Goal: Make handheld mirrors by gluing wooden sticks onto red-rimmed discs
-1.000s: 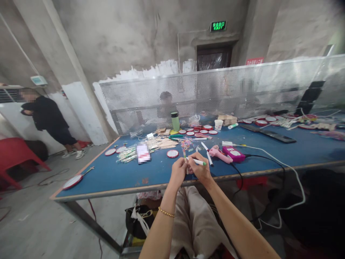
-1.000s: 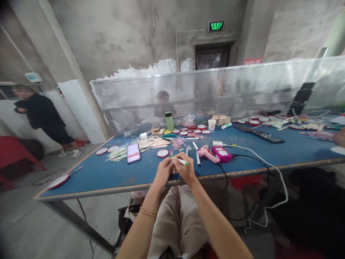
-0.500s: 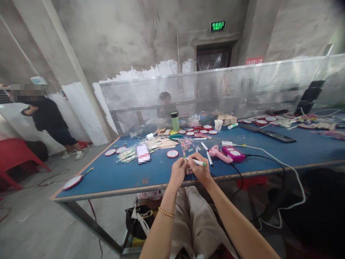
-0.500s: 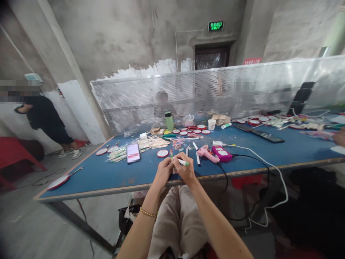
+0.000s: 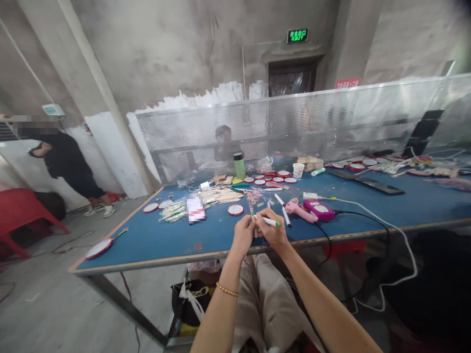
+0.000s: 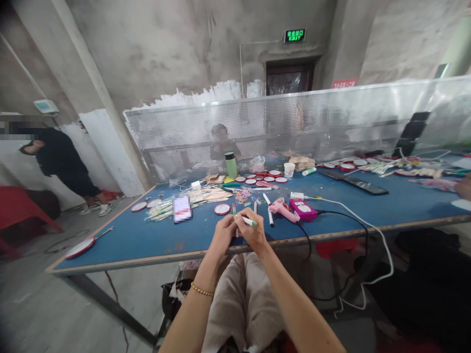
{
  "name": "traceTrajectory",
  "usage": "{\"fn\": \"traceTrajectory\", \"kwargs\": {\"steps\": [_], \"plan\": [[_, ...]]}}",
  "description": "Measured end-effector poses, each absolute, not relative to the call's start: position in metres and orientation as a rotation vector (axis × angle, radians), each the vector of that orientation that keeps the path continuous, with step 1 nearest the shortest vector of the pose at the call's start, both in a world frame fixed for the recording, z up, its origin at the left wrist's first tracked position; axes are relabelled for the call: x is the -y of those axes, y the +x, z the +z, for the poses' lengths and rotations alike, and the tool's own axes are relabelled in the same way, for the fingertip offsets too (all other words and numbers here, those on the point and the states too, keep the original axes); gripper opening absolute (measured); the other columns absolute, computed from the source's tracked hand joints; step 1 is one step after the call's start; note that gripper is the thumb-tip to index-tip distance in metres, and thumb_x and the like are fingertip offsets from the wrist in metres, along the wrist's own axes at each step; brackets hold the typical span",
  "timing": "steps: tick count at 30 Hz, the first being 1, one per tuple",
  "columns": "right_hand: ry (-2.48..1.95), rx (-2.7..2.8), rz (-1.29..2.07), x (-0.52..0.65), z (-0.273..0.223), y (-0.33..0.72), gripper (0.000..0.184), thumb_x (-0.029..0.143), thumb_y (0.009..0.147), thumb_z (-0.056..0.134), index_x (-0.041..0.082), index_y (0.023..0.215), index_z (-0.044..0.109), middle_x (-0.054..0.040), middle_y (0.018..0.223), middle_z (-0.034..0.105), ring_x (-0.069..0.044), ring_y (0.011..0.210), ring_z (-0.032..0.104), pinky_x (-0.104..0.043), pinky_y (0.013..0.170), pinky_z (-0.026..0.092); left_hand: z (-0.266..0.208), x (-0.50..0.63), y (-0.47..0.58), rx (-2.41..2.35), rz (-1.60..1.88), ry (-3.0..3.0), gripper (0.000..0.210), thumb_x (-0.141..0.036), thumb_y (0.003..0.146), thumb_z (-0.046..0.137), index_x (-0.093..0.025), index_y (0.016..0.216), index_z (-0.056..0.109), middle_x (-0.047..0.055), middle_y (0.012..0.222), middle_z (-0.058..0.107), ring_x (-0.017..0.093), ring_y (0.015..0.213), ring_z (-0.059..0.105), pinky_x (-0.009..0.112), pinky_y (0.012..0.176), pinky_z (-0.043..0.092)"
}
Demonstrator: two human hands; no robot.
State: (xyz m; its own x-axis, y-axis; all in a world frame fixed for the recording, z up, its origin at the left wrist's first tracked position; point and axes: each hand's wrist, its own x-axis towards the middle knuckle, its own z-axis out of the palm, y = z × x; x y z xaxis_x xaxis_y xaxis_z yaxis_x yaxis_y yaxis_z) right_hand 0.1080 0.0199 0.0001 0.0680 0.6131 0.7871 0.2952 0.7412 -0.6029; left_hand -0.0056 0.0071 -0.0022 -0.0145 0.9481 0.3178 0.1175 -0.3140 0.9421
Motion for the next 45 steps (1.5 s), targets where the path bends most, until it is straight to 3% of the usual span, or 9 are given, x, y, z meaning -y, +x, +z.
{"fn": "traceTrajectory", "kwargs": {"steps": [10,21,45], "plan": [[-0.773,1.5,0.277,-0.0229,-0.0033,0.1092,0.02,0.025,0.084,0.052,0.021,0.065,0.052,0.0028,0.055,0.055,-0.011,0.048,0.051,-0.022,0.05,0.042,-0.0039,-0.0074,-0.0043,-1.055,1.395,1.389,0.031,-0.044,0.072,0.063,-0.017,0.066,0.05,-0.004,0.062,0.048,0.011,0.059,0.045,0.023,0.055,0.041],[-0.754,1.537,0.265,-0.021,0.0002,0.1096,0.02,0.025,0.084,0.051,0.02,0.064,0.052,0.0028,0.056,0.054,-0.01,0.048,0.049,-0.022,0.05,0.041,-0.0051,-0.009,-0.0049,-1.089,1.403,1.443,0.031,-0.044,0.075,0.06,-0.017,0.064,0.048,-0.005,0.06,0.044,0.01,0.057,0.04,0.021,0.053,0.035],[-0.763,1.508,0.262,-0.0188,0.0016,0.1092,0.02,0.025,0.084,0.05,0.021,0.064,0.052,0.0023,0.057,0.056,-0.011,0.05,0.051,-0.023,0.052,0.043,-0.0087,-0.0115,-0.0062,-1.092,1.42,1.433,0.028,-0.041,0.074,0.061,-0.017,0.064,0.05,-0.004,0.061,0.048,0.011,0.059,0.044,0.022,0.056,0.039]]}}
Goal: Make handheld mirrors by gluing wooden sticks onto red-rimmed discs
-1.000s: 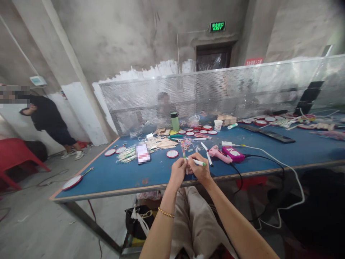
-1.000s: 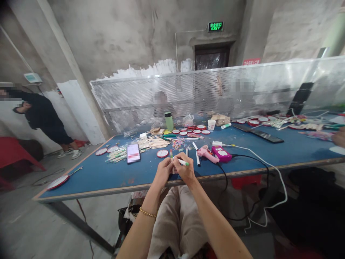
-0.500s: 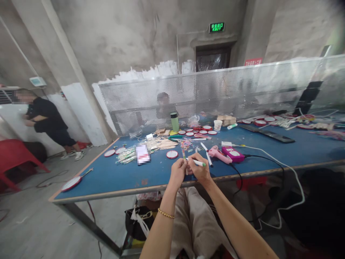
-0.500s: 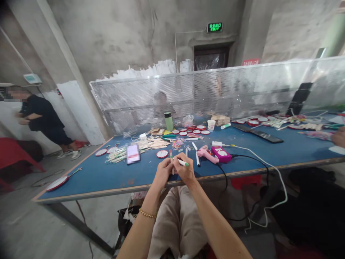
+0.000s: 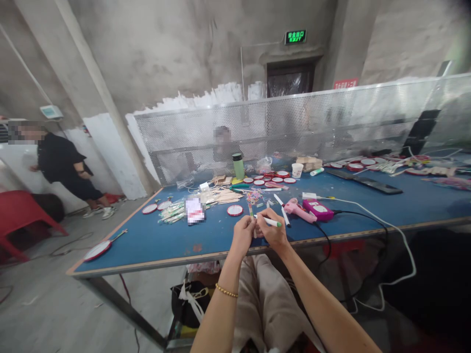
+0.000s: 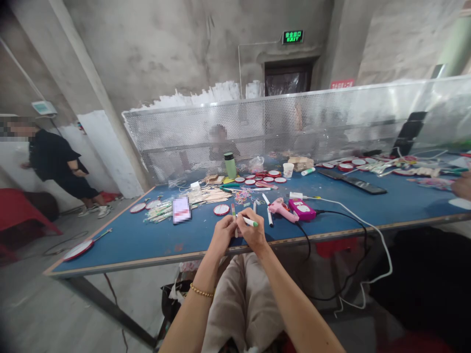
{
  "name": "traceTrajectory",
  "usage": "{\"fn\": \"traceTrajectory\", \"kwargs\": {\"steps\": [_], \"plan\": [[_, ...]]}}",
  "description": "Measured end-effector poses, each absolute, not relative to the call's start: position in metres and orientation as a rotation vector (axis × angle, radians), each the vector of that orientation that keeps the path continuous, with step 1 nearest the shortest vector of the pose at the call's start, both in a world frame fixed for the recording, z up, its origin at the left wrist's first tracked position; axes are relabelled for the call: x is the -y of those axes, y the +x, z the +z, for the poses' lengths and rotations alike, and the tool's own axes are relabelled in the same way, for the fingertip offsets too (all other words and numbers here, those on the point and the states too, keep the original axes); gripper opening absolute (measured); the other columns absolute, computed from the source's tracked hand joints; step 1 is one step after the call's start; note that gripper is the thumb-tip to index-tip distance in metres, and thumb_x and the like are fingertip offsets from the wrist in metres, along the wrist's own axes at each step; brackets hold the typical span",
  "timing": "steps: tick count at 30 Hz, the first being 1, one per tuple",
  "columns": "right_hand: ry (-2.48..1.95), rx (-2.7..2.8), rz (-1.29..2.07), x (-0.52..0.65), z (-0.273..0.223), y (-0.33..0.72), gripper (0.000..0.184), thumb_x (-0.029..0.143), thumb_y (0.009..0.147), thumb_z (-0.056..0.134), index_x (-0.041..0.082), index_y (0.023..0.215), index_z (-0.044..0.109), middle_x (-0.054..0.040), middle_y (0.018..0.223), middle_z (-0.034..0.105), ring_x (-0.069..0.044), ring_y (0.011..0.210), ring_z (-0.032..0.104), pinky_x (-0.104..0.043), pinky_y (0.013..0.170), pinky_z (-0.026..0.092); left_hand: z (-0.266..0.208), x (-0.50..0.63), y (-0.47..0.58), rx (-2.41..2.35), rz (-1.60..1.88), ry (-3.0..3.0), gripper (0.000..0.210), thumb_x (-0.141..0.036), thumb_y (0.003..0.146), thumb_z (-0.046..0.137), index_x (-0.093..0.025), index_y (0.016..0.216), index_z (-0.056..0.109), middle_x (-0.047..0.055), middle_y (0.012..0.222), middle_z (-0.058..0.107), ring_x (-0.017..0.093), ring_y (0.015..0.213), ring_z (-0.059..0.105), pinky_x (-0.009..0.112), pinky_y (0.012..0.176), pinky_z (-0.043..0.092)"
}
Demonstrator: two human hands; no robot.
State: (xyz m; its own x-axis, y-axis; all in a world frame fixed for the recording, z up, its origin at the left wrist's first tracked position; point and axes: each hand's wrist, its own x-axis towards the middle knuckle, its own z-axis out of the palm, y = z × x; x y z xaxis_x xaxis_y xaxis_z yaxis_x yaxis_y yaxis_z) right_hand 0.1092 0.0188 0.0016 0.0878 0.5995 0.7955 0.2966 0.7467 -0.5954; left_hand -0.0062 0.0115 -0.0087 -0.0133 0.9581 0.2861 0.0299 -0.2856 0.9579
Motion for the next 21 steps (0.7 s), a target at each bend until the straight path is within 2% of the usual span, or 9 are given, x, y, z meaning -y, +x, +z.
{"fn": "traceTrajectory", "kwargs": {"steps": [13,21], "plan": [[-0.731,1.529,0.335,-0.0155,0.0035,0.1092,0.02,0.028,0.084,0.053,0.019,0.067,0.057,0.0015,0.059,0.058,-0.011,0.052,0.053,-0.022,0.051,0.043,-0.0075,-0.0115,-0.0064,-1.182,1.416,1.523,0.031,-0.042,0.077,0.059,-0.016,0.061,0.052,-0.004,0.055,0.046,0.01,0.056,0.04,0.021,0.053,0.033],[-0.737,1.532,0.338,-0.0165,0.0034,0.1095,0.02,0.028,0.084,0.053,0.02,0.066,0.058,0.0012,0.06,0.059,-0.012,0.053,0.052,-0.023,0.052,0.044,-0.0098,-0.0126,-0.0065,-1.189,1.421,1.52,0.03,-0.044,0.076,0.06,-0.017,0.063,0.055,-0.003,0.058,0.049,0.012,0.059,0.043,0.022,0.054,0.036]]}}
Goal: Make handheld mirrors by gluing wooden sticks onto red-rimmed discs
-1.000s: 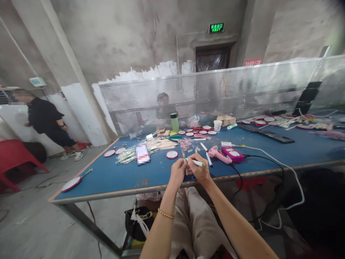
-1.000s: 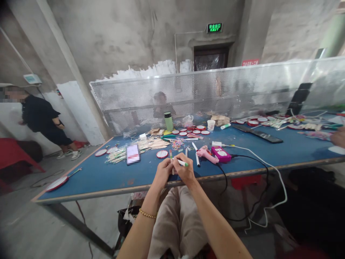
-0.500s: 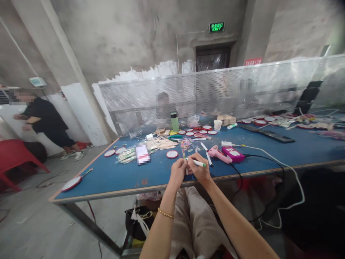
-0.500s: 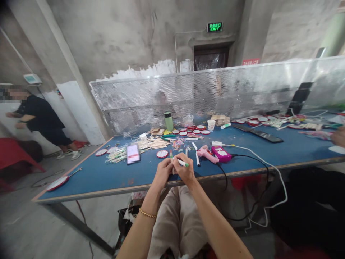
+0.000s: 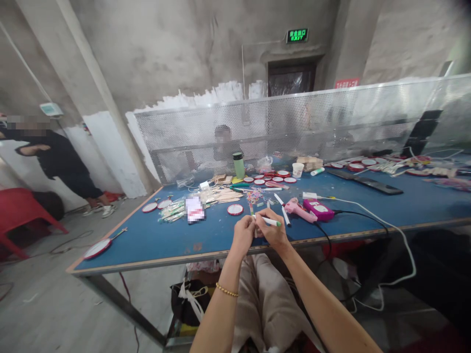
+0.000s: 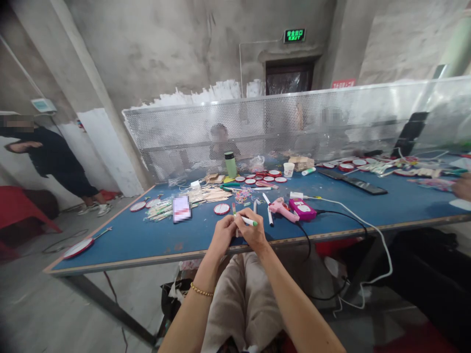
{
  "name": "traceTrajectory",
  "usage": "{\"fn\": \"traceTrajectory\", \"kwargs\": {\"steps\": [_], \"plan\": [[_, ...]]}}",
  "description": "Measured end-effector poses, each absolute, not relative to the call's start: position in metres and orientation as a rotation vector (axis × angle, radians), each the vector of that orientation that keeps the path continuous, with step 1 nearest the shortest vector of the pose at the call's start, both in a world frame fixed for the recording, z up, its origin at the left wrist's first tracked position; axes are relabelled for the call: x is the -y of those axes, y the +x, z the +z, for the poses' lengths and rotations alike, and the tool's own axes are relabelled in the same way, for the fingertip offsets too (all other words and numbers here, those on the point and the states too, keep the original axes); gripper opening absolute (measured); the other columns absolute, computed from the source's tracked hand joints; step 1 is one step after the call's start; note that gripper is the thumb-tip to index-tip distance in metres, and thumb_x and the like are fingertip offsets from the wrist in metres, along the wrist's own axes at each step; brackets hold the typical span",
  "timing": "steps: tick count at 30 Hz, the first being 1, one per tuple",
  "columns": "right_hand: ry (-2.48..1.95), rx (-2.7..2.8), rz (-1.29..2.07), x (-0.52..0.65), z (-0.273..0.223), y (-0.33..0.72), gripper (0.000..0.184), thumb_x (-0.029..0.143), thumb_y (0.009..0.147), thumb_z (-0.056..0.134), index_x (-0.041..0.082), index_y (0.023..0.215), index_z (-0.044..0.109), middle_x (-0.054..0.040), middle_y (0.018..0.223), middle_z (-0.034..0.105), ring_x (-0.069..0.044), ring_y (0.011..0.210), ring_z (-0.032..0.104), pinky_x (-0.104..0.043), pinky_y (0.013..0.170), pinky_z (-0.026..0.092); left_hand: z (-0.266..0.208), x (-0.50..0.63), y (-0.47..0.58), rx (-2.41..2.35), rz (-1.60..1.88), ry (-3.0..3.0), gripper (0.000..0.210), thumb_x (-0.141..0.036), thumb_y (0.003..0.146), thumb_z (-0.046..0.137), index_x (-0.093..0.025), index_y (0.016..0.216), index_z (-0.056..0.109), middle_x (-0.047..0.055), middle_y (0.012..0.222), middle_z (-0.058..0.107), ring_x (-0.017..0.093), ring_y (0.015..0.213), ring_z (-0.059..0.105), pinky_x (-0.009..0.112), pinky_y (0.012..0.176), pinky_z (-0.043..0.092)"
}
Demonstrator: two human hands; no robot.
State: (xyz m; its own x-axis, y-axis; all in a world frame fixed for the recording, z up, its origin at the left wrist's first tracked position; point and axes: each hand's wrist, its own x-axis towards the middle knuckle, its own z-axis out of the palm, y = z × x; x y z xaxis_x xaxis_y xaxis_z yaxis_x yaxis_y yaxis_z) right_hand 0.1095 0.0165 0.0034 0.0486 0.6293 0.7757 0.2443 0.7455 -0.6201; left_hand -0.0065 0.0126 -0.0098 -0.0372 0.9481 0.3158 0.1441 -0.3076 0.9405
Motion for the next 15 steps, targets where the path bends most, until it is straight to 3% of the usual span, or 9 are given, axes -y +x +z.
{"fn": "traceTrajectory", "kwargs": {"steps": [9,15], "plan": [[-0.747,1.538,0.36,-0.0164,0.0032,0.1091,0.019,0.027,0.084,0.052,0.02,0.068,0.058,0.0008,0.061,0.059,-0.012,0.053,0.053,-0.022,0.051,0.044,-0.0084,-0.0117,-0.0063,-1.198,1.407,1.547,0.032,-0.044,0.077,0.056,-0.018,0.06,0.047,-0.004,0.056,0.043,0.011,0.057,0.039,0.021,0.053,0.031],[-0.765,1.543,0.339,-0.0165,0.0033,0.1095,0.02,0.028,0.083,0.052,0.02,0.065,0.057,0.0018,0.057,0.057,-0.011,0.05,0.051,-0.022,0.049,0.043,-0.0067,-0.011,-0.0063,-1.209,1.409,1.588,0.03,-0.041,0.079,0.055,-0.017,0.062,0.051,-0.004,0.057,0.044,0.01,0.058,0.038,0.022,0.053,0.029]]}}
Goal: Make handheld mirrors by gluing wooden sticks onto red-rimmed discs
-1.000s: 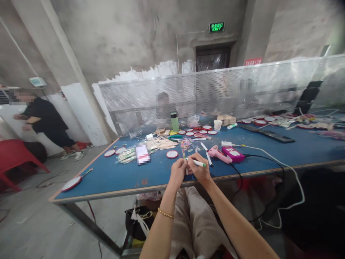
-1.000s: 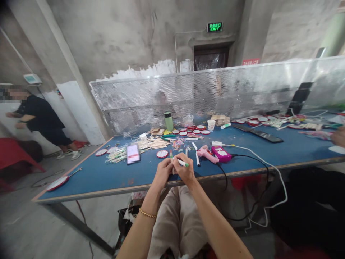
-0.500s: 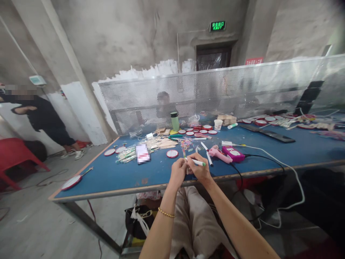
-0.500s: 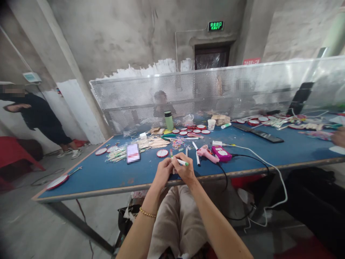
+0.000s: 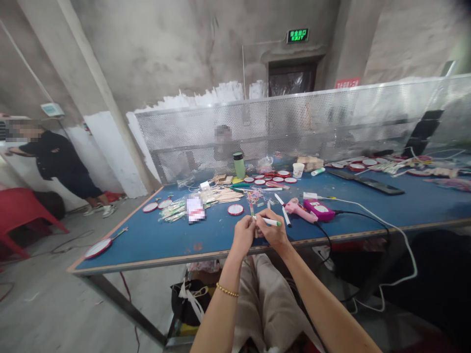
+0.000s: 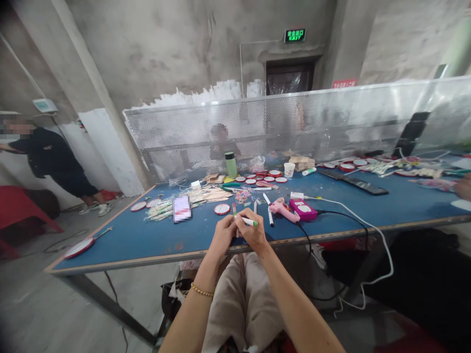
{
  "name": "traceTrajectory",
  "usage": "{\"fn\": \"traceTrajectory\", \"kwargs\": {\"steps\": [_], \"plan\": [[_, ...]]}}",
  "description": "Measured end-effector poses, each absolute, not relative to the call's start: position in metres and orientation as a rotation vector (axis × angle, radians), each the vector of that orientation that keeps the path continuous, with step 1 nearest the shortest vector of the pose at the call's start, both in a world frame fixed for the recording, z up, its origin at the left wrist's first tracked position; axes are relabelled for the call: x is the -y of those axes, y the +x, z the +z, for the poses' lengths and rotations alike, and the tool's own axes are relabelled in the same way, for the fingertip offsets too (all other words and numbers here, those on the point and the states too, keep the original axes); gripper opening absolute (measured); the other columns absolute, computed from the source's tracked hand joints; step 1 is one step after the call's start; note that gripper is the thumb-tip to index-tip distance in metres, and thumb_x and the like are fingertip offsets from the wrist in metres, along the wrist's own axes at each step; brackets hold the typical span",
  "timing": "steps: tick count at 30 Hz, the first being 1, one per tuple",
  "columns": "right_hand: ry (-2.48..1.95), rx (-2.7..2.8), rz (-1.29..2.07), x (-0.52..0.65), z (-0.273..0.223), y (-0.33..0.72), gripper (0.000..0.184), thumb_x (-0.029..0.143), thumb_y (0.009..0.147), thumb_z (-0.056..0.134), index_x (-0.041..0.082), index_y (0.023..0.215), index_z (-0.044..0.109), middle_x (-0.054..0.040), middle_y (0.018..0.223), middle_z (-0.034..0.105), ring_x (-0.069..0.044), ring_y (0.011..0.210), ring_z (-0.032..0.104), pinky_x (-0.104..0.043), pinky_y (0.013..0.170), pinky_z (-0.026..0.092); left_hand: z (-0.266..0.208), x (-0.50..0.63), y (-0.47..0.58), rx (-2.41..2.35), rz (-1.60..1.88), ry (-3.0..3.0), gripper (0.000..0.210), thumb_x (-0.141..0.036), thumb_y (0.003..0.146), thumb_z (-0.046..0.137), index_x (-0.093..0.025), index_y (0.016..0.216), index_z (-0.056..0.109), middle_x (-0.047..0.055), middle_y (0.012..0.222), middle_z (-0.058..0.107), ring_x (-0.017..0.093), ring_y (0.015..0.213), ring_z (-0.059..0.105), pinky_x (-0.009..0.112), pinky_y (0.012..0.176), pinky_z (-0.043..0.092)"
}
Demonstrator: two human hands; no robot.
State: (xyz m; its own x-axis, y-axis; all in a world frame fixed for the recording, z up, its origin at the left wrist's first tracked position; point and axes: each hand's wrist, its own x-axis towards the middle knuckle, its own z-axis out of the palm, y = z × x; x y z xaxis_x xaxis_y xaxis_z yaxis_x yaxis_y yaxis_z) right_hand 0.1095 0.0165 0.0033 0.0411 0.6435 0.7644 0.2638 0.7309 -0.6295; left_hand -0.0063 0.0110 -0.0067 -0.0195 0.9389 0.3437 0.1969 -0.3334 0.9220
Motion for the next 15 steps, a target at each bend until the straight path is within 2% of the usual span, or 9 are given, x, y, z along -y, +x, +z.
{"fn": "traceTrajectory", "kwargs": {"steps": [15], "plan": [[-0.771,1.516,0.352,-0.0183,0.001,0.1091,0.019,0.027,0.084,0.053,0.02,0.067,0.057,0.0018,0.057,0.058,-0.011,0.05,0.052,-0.023,0.05,0.043,-0.0064,-0.01,-0.0066,-1.196,1.398,1.576,0.026,-0.038,0.079,0.055,-0.017,0.063,0.052,-0.004,0.058,0.049,0.012,0.059,0.044,0.022,0.055,0.035]]}}
